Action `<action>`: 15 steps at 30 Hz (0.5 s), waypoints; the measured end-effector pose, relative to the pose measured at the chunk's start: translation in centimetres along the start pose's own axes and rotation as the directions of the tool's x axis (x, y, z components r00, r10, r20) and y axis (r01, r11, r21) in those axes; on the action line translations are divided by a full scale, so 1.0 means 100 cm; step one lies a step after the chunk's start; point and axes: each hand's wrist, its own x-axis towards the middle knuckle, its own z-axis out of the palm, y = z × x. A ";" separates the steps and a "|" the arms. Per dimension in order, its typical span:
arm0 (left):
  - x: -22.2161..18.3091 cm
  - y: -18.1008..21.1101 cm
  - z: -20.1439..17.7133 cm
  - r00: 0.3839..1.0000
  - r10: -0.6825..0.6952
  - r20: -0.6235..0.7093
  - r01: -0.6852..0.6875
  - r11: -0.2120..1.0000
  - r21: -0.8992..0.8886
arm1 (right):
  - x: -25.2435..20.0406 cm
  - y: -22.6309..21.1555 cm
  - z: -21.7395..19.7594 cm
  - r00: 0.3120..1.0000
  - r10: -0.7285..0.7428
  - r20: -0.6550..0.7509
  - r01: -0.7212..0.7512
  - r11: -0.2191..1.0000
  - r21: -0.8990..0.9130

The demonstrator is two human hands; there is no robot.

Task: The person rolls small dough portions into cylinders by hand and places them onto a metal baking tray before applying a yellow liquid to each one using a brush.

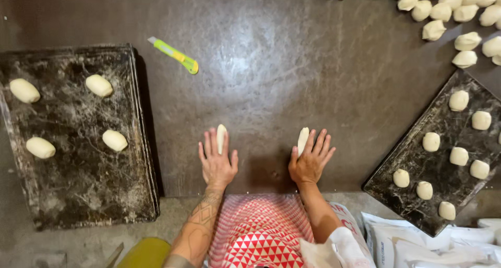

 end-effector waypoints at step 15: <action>0.055 -0.008 -0.035 0.979 0.202 -0.024 -0.203 0.960 -0.194 | 0.047 0.000 -0.042 0.942 -0.333 -0.041 0.334 0.918 0.213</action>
